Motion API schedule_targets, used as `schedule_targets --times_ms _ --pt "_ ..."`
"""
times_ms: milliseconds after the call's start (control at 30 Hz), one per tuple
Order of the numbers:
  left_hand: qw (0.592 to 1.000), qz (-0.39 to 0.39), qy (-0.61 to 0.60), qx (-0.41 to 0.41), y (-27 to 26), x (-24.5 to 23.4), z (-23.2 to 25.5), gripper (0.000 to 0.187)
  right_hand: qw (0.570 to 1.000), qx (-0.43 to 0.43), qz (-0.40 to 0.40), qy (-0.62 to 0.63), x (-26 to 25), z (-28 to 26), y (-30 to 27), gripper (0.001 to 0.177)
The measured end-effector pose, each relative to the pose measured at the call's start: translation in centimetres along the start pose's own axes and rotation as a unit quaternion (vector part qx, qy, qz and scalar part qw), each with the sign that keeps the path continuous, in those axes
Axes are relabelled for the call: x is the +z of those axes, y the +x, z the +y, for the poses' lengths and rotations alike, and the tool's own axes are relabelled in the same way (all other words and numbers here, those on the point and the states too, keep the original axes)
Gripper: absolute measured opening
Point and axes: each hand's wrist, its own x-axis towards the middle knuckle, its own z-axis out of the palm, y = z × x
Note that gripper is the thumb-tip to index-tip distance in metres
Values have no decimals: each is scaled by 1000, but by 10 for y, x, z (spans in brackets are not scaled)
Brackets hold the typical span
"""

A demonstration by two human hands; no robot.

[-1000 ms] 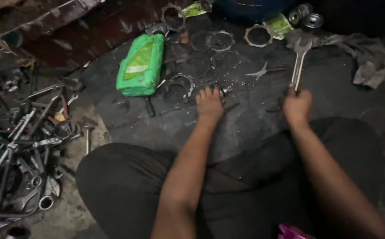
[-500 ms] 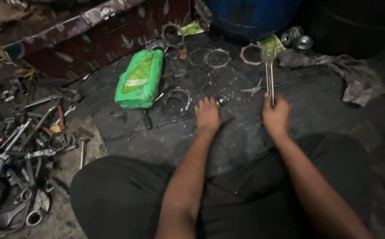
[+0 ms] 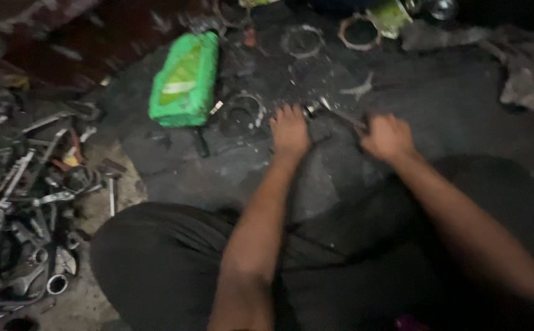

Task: The person cleans and handles various metal automotive components and a motor armature using a cloth and a wrench while sitting on a dark mat.

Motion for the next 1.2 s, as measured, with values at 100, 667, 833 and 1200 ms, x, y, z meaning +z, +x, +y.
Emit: schedule_targets --times_ms 100,667,833,1200 --pt "1000 -11 -13 3 0 -3 0 63 997 48 38 56 -4 4 19 37" --pt "999 -42 -15 19 -1 -22 3 68 996 11 26 90 -5 -5 7 35" --pt "999 -10 23 41 2 -5 -8 42 995 8 51 90 -9 -4 8 32" --pt "999 -23 45 19 3 4 -7 42 994 -33 63 85 10 9 3 31"
